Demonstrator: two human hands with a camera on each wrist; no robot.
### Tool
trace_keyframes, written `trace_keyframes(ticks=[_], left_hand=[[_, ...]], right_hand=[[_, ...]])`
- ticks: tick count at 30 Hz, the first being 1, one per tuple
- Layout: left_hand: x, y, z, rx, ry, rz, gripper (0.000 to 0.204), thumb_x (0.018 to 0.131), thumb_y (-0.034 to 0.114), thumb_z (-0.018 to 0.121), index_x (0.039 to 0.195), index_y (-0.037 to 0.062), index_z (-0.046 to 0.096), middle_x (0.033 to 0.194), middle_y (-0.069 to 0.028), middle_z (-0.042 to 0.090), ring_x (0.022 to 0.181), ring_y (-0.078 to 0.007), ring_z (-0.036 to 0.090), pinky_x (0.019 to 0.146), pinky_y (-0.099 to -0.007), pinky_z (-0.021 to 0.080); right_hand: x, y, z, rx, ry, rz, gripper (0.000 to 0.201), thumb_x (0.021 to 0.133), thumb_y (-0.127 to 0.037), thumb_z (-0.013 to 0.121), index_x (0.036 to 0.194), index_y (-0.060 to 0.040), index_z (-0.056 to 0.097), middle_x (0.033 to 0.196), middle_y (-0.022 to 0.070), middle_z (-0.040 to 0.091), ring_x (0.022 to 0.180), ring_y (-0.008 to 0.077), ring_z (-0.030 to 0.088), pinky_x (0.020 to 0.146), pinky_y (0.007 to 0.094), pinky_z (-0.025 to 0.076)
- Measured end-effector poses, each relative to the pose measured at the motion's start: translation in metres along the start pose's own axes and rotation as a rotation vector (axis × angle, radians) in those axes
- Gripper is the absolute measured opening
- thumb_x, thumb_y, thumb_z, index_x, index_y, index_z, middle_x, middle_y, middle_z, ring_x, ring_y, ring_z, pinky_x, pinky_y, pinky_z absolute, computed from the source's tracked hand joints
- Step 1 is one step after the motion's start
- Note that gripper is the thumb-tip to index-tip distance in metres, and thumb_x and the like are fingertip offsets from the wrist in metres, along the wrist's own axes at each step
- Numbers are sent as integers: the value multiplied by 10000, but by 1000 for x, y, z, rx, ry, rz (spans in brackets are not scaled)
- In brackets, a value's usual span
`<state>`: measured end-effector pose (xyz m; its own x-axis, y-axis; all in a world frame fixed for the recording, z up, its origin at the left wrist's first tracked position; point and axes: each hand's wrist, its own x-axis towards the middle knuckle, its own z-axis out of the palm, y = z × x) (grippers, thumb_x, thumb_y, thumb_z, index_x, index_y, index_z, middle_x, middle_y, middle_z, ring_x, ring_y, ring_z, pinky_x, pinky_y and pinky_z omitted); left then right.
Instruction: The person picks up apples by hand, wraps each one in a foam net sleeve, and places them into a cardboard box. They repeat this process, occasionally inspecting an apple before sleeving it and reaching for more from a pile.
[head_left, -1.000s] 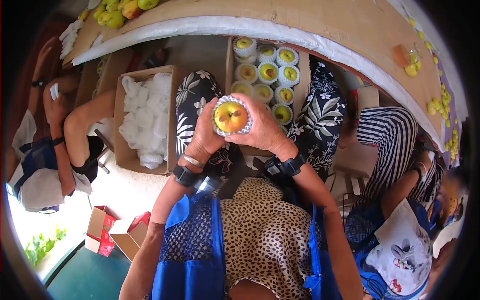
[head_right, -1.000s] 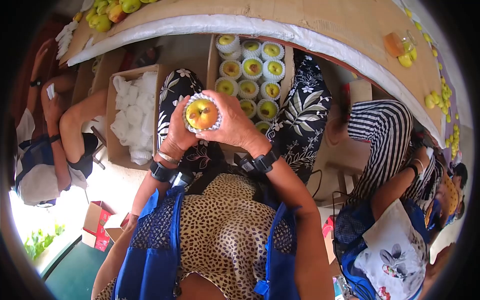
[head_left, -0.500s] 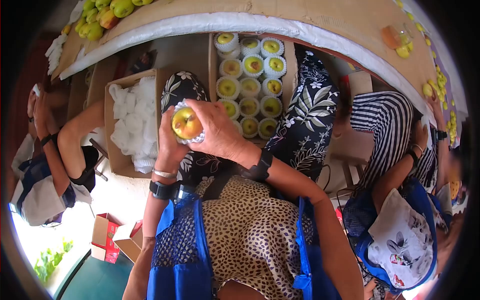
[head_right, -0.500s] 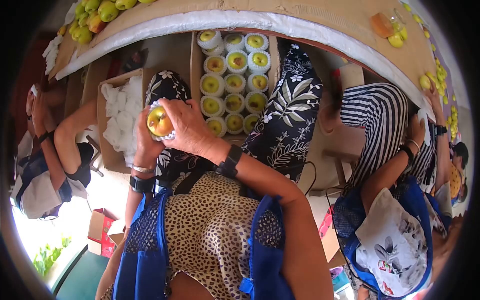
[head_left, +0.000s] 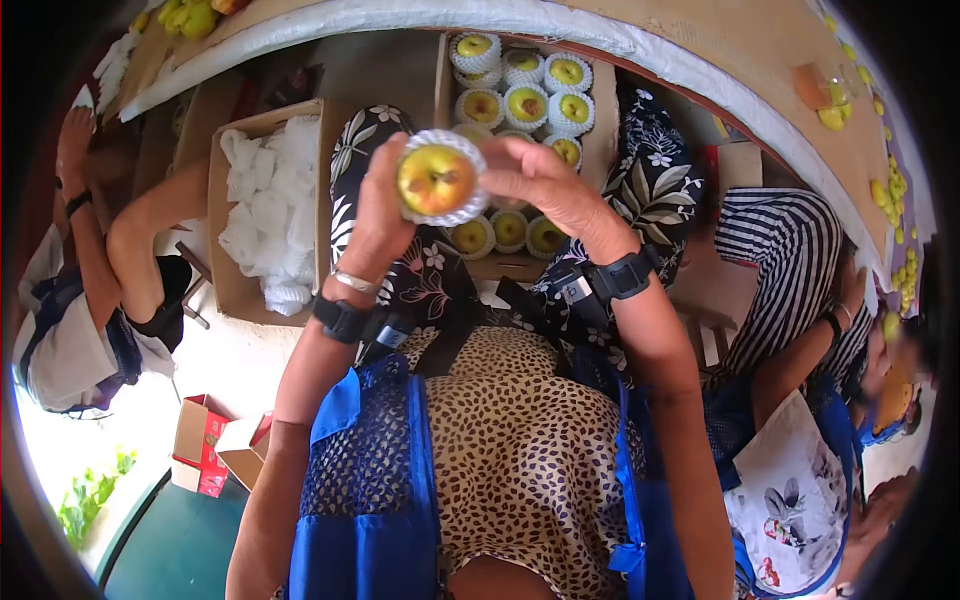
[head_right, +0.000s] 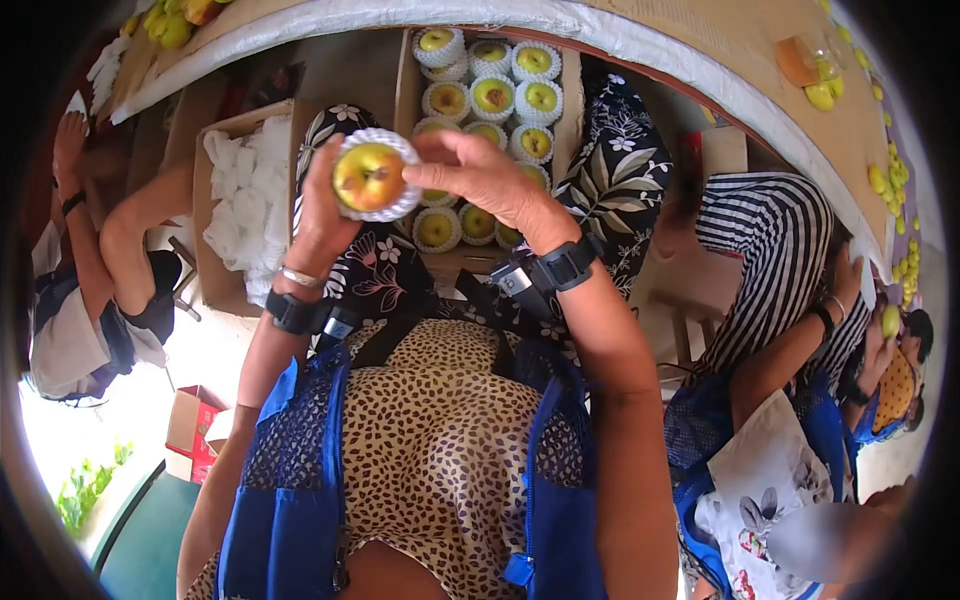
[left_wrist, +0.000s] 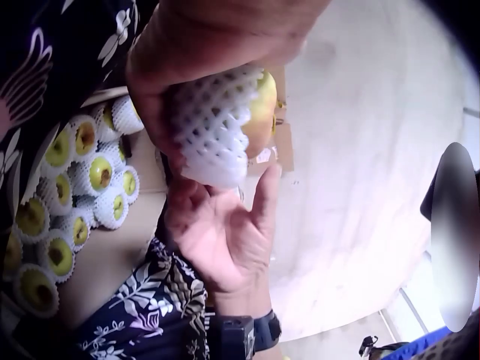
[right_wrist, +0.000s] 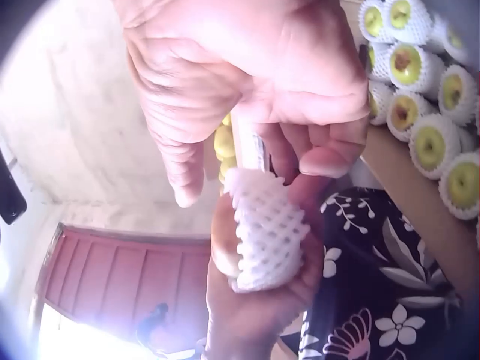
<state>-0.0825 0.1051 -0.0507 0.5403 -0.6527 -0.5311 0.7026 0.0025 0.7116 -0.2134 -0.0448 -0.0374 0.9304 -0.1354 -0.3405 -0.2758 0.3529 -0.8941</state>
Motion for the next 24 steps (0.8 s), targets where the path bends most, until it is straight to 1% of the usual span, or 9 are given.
trace_keyframes(ticks=[2,6,10,14,16,18,20,22,24], left_hand=[[1,-10,6,-57,-21,-40,367,910,386,424,1040,59,527,1014,-88,597,909,-192,591,823,-358,483],[5,-23,16,-145,-51,-184,438,920,410,371,1097,36,516,1050,-107,588,978,-224,578,884,-382,460],[2,-20,46,-121,-135,-140,420,939,383,354,1107,27,501,1057,-114,579,987,-208,569,893,-376,448],[-4,-18,59,-210,-184,-163,405,938,383,369,1120,44,496,1085,-104,561,1011,-203,555,883,-365,449],[-9,-17,54,-73,-270,-31,447,928,407,388,1179,41,437,1152,-103,521,1060,-217,533,891,-367,444],[-9,-11,55,-179,-212,-254,506,917,440,394,1225,38,392,1197,-113,491,1080,-224,524,910,-395,431],[-5,-15,49,-62,-289,-142,554,906,470,392,1255,40,367,1234,-130,467,1111,-255,500,933,-443,402],[3,-16,34,-74,-257,-156,577,901,485,388,1271,44,359,1260,-146,452,1138,-289,474,948,-482,378],[14,-10,7,-215,-124,-298,574,902,485,384,1275,48,369,1275,-160,444,1162,-324,446,955,-513,358]], right_hand=[[6,17,2,-19,36,-11,620,753,-354,715,1189,21,484,1008,84,592,904,137,562,770,237,465],[6,30,-10,36,52,72,596,743,-332,726,1189,-18,487,903,12,572,768,50,513,583,155,411],[-7,9,-21,107,66,45,566,764,-281,704,1221,-65,450,1018,3,549,843,63,528,651,168,433],[-16,5,-31,122,100,90,590,770,-263,685,1249,-46,419,1078,35,536,956,95,531,749,223,462],[-15,7,-27,177,125,81,604,767,-251,678,1260,-34,404,1105,53,530,1008,118,527,814,259,467],[-14,8,-22,233,154,69,609,766,-230,668,1267,-22,392,1132,71,525,1060,143,518,880,297,461],[-11,14,-26,287,146,65,607,760,-216,662,1265,-17,388,1144,79,522,1076,159,513,912,320,449],[-4,21,-36,317,154,48,606,753,-208,661,1260,-14,391,1148,85,524,1074,168,518,922,331,448],[-1,24,-56,323,183,15,604,745,-208,663,1252,-15,398,1142,88,530,1054,170,530,910,330,459]])
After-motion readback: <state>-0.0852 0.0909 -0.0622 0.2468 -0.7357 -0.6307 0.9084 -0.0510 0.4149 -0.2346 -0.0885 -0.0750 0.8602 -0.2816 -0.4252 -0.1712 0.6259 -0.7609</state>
